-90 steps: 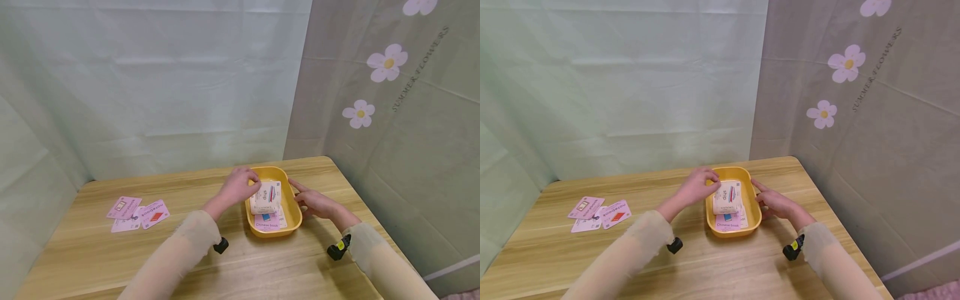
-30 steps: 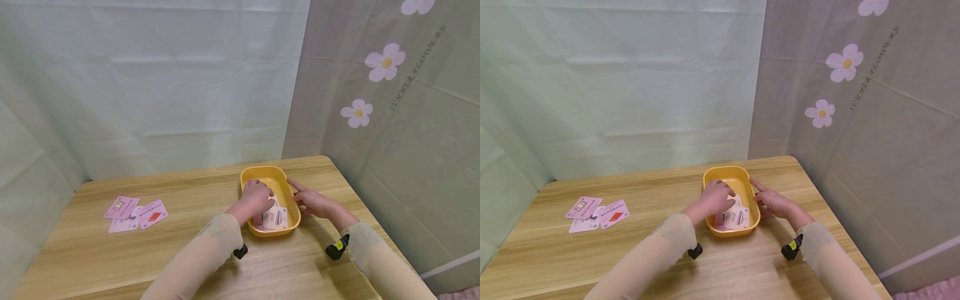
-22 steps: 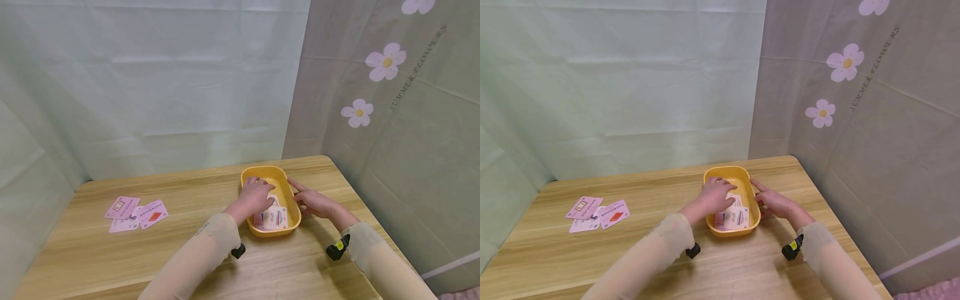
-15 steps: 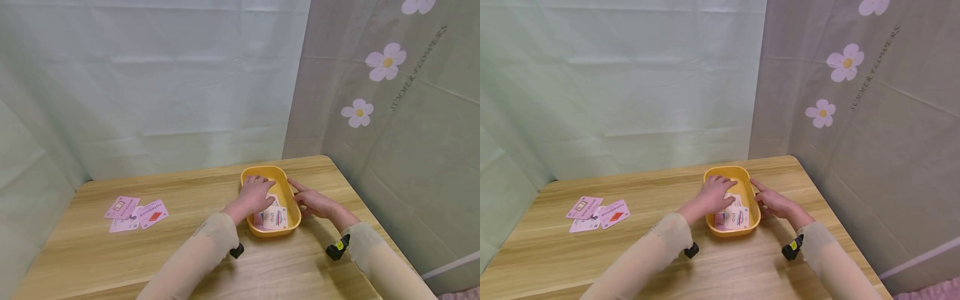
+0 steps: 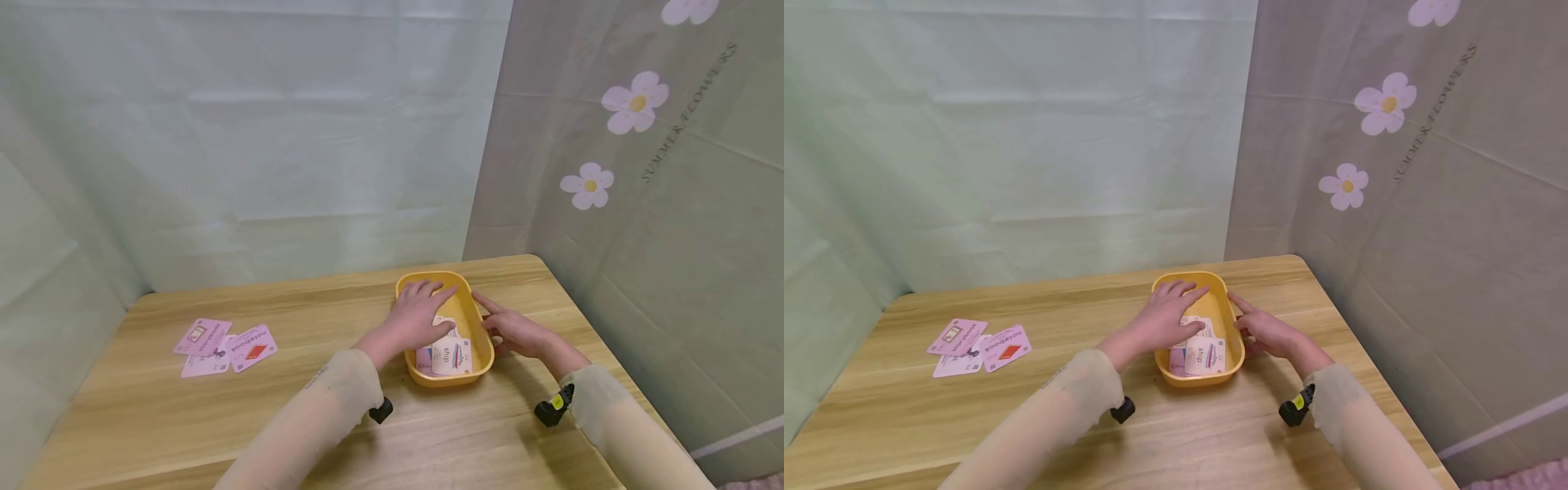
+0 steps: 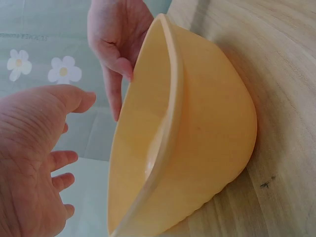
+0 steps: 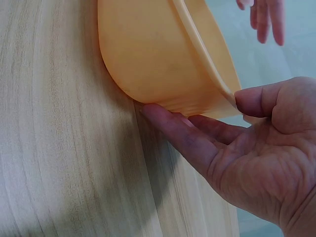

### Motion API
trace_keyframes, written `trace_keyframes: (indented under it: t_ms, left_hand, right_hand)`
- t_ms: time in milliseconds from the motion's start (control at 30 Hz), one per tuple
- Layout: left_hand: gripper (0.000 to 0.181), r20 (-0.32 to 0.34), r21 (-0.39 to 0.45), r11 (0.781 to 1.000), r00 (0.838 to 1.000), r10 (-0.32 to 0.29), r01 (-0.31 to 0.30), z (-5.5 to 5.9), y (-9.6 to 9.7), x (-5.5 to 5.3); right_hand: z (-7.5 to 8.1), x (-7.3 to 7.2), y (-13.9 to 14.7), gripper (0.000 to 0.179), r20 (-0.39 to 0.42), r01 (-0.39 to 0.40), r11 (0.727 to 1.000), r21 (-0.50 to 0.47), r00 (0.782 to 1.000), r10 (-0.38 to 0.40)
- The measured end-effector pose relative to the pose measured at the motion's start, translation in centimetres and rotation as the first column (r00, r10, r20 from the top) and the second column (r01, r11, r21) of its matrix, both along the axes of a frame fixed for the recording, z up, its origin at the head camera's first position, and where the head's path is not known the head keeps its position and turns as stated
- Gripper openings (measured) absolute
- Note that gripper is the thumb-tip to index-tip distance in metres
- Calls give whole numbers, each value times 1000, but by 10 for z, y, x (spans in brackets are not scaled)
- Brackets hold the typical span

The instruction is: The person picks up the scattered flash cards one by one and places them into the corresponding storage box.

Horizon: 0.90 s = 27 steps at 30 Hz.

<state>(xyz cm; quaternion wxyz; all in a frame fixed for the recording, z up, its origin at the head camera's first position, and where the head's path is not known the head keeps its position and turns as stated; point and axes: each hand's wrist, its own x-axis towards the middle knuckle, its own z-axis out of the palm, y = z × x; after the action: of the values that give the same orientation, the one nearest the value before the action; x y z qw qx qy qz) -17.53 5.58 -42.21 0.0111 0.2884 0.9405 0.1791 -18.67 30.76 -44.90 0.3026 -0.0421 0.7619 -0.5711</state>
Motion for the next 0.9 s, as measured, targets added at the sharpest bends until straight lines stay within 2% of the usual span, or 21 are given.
trace_keyframes:
  t_ms: [167,433,667,900]
  left_hand:
    - [72,-19,18,1000,1000,-23,24,4,-5,0]
    - [73,-14,55,998,999,-41,42,5,-16,0]
    - [70,-27,68,998,1000,-16,18,9,-28,2]
    - [73,-28,91,996,1000,14,-11,7,-47,3]
  right_hand:
    - [0,0,1,73,0,-1,1000,-7,1000,1]
    - [1,0,2,73,0,2,1000,1,1000,-2]
    - [2,1,0,73,3,9,1000,8,1000,-9]
    - [2,2,-1,73,7,14,1000,14,1000,-14]
